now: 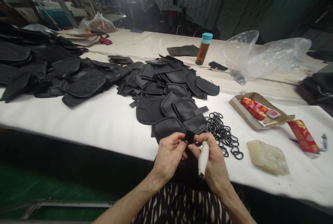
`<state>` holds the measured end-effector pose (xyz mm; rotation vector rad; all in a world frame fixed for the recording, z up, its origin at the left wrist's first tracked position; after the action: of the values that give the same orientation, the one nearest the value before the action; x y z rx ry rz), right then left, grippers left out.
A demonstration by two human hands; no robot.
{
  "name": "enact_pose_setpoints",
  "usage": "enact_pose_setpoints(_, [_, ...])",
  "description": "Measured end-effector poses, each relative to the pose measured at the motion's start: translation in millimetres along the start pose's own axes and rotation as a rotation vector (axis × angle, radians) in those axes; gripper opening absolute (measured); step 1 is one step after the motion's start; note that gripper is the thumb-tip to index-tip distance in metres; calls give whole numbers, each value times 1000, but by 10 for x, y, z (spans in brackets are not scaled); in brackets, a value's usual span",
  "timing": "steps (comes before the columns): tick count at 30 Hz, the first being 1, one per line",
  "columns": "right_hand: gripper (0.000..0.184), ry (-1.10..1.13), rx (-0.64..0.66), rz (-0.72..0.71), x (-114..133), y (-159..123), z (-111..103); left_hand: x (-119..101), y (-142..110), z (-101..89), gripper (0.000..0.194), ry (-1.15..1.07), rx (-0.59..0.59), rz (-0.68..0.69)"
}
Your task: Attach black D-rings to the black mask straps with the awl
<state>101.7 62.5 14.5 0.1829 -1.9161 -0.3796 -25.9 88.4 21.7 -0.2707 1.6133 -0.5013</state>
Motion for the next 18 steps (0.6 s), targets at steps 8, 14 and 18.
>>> enact_pose_setpoints(8, [12, -35, -45, -52, 20, 77, -64, 49, -27, -8, 23, 35, -8, 13])
enact_pose_setpoints(14, [14, -85, -129, -81, 78, 161, -189, -26, -220, -124, 25, 85, -47, 5])
enact_pose_setpoints(18, [14, -92, -124, -240, 167, 106, -168, 152, -236, -20, 55, -227, 548, -522])
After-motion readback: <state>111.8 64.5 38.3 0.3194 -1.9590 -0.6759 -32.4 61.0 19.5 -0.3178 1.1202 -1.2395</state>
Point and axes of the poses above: each hand's wrist, its own y-axis towards the middle knuckle, its own z-axis out of the palm, x = y × z, the point moved 3 cm from there along y, towards the middle knuckle, and after that the axes turned 14 degrees about -z, right-handed, at the moved point
